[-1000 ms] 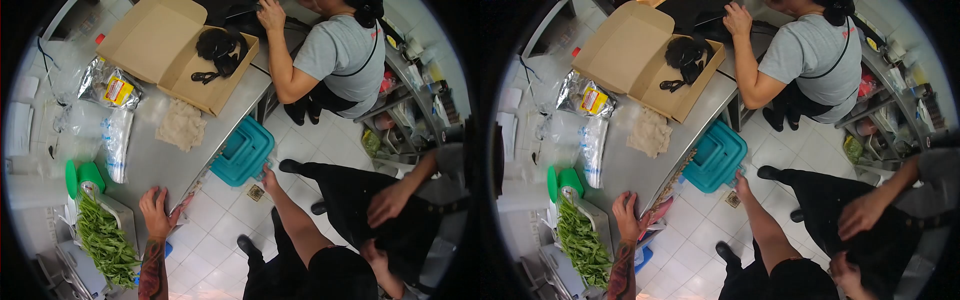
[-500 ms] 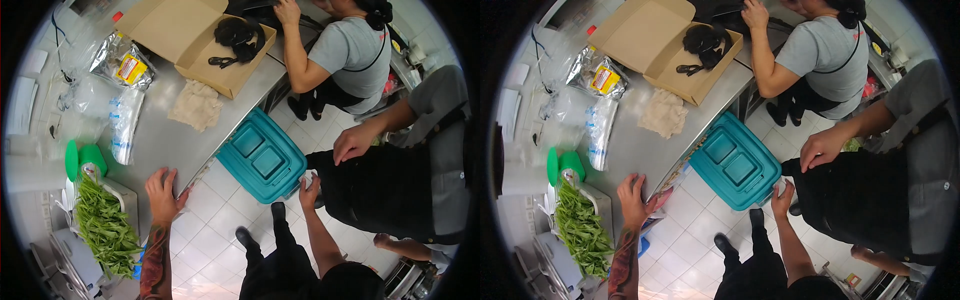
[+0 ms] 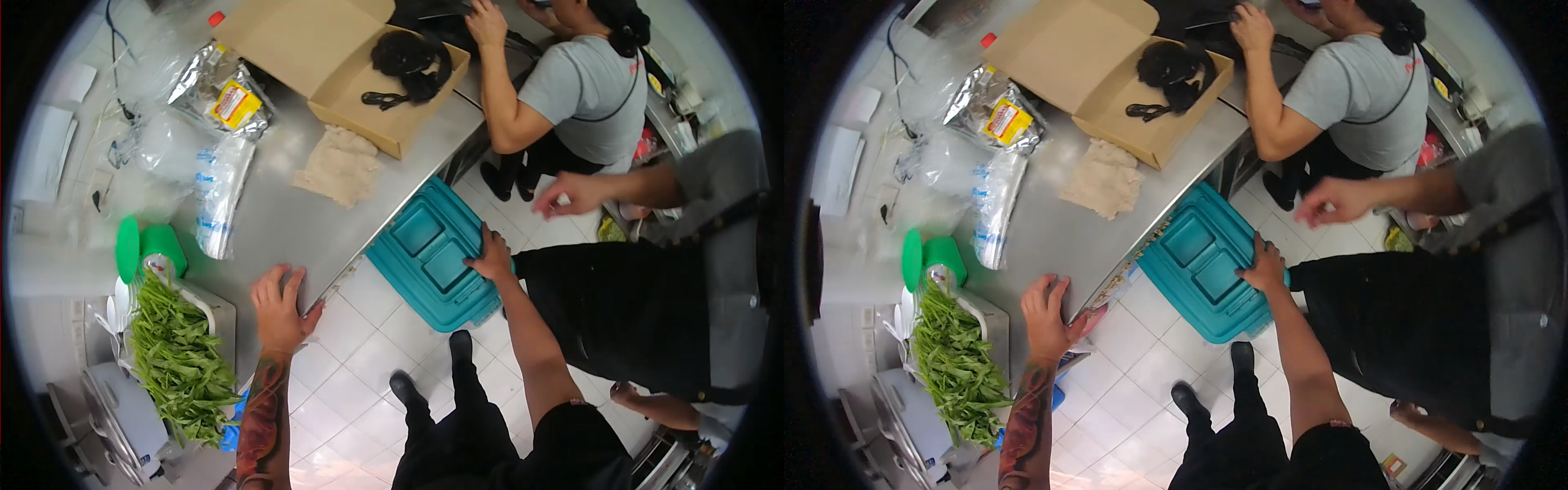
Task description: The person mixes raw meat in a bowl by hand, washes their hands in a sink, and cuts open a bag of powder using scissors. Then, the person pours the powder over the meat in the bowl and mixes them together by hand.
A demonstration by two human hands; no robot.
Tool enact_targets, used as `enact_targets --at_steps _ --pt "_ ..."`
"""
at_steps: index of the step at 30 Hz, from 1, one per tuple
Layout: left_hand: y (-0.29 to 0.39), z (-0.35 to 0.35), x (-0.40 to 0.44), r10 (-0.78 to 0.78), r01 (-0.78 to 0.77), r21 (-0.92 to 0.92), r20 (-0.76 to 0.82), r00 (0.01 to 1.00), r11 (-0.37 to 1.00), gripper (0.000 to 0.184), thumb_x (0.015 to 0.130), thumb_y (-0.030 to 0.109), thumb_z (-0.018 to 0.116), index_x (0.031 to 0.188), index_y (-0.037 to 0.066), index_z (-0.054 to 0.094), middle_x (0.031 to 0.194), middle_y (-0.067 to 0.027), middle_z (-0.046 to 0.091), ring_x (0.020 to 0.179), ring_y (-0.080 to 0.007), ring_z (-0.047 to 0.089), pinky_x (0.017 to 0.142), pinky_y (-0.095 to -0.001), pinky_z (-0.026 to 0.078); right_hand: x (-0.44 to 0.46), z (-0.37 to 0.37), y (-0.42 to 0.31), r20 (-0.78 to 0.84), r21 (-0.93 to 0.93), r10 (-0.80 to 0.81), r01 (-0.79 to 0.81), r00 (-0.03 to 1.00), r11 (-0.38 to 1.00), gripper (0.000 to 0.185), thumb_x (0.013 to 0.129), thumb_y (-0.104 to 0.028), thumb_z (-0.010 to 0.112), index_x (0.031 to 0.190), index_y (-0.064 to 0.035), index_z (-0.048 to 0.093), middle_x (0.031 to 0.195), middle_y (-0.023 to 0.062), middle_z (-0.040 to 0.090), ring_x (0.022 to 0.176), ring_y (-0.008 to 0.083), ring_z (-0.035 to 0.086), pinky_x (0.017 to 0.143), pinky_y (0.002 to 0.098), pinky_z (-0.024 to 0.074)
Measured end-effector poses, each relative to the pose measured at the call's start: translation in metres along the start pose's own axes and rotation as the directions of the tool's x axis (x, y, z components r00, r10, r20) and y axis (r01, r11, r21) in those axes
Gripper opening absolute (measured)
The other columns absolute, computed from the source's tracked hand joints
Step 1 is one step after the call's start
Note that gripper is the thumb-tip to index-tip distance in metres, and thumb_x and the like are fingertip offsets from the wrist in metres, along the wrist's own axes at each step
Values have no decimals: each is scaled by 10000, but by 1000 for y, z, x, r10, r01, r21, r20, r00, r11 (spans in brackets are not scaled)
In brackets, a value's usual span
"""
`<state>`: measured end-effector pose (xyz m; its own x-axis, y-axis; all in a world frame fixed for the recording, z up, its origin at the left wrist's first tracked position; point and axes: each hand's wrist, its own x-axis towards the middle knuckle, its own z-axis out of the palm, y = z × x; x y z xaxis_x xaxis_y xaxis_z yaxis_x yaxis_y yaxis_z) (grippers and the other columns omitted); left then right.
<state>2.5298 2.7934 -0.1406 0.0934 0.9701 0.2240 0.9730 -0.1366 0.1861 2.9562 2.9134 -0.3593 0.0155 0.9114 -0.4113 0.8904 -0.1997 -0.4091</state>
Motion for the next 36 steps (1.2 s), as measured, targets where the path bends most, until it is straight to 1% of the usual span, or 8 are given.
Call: enact_targets --at_steps 4,10,15,19,23,27,31,36 --pt "0 1 -3 -1 1 1 11 1000 1000 685 663 293 834 1279 136 579 1294 -130 494 1190 -366 461 1013 -527 346 -27 -9 -23 -200 -44 -26 17 980 999 1169 585 -389 888 1562 -186 277 1451 228 405 1353 402 384 1091 565 282" --pt "-4 2 -3 11 -11 -8 2 1000 1000 694 657 303 834 1282 145 577 1291 -125 493 1194 -366 462 1018 -540 334 -44 -39 -37 -210 12 -61 65 976 998 1089 572 -380 884 1528 -226 386 1435 243 438 1351 400 396 1085 531 286" --pt "-2 4 -3 5 -5 -8 -9 1000 1000 698 656 303 836 1283 145 575 1288 -123 497 1195 -365 462 1020 -538 333 -72 -35 20 -161 105 -66 84 985 991 1080 560 -362 889 1519 -247 407 1415 236 466 1340 391 421 1097 503 308" --pt "-3 4 -6 5 -5 -19 -27 1000 1000 684 663 295 830 1281 145 577 1298 -123 498 1176 -359 470 1018 -522 339 -141 -19 78 -138 458 24 43 990 888 1014 564 -186 892 1484 -168 466 1336 216 525 1239 368 523 1060 412 408" --pt "-2 4 -5 13 -14 -28 -28 1000 999 667 671 287 825 1276 144 582 1304 -119 502 1160 -354 477 1014 -504 346 -201 -1 117 -178 593 176 -37 968 805 1000 578 -90 865 1487 -98 450 1297 176 537 1226 322 526 1071 404 403" --pt "0 4 -5 25 -25 -18 -45 999 1000 660 672 285 821 1270 135 585 1305 -115 507 1166 -350 479 1015 -496 350 -239 6 131 -258 549 238 -61 936 833 1018 571 -100 869 1495 -119 441 1317 188 523 1237 342 514 1081 415 394" --pt "6 2 -6 14 -14 -8 -15 1000 1000 696 669 281 820 1298 117 572 1329 -133 502 1195 -360 474 1021 -481 352 -250 19 140 -202 405 145 -53 969 913 1048 533 -189 900 1485 -243 464 1372 262 492 1249 405 509 1083 459 401" --pt "13 2 -4 13 -13 40 -1 1000 999 703 688 325 810 1311 110 567 1342 -137 495 1220 -366 461 1040 -487 339 -243 -6 89 -92 198 -8 26 996 980 1058 464 -355 906 1446 -299 517 1362 227 513 1194 393 538 1043 462 404"
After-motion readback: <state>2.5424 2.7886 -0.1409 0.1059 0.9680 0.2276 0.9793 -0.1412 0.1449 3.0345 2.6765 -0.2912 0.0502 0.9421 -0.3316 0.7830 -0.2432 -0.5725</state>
